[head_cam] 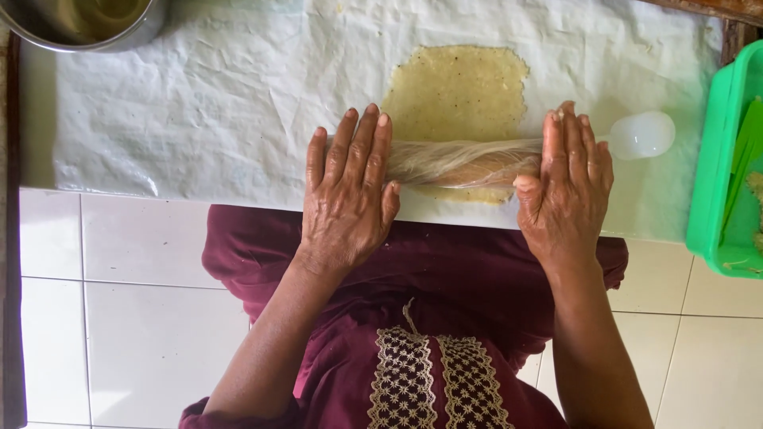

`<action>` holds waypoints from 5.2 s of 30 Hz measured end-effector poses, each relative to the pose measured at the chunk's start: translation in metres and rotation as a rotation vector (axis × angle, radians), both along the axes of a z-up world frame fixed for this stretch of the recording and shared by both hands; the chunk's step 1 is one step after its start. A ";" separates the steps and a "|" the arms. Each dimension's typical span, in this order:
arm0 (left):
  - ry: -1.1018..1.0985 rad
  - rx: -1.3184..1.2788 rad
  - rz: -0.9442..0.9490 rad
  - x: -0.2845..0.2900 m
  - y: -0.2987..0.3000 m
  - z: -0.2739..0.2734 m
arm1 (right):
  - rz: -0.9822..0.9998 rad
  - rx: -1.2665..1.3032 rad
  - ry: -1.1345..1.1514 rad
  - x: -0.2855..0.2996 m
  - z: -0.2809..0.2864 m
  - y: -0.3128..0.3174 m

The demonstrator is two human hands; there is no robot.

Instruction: Rolling out dough, cutting it into small circles using a mold, and adding filling to the circles.

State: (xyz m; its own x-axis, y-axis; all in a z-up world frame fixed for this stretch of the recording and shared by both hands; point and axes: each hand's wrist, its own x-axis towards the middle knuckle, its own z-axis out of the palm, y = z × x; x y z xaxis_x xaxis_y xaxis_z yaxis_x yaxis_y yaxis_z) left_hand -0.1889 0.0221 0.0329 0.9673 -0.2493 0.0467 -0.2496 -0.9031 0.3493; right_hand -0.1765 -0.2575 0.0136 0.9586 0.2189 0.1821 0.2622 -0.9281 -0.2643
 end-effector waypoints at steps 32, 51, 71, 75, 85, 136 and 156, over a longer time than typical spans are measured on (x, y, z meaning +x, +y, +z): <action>0.049 0.152 0.039 0.156 0.005 -0.024 | 0.051 -0.082 0.145 0.144 -0.006 -0.004; -0.232 -0.023 -0.139 0.054 0.031 0.001 | 0.220 -0.060 -0.134 0.004 0.008 -0.024; -0.160 -0.017 0.031 0.059 0.058 0.001 | 0.339 -0.121 0.016 0.029 0.014 0.006; -0.137 0.008 0.039 0.058 0.061 -0.002 | 0.319 -0.092 0.022 0.027 0.004 0.005; -0.137 -0.049 -0.006 0.037 0.062 0.027 | 0.122 0.153 -0.080 0.008 0.034 -0.022; 0.027 0.023 -0.279 0.027 0.040 0.018 | 0.193 0.165 -0.005 0.022 0.039 -0.007; -0.077 0.095 0.082 -0.001 0.001 -0.014 | 0.136 0.006 0.134 0.032 0.002 -0.012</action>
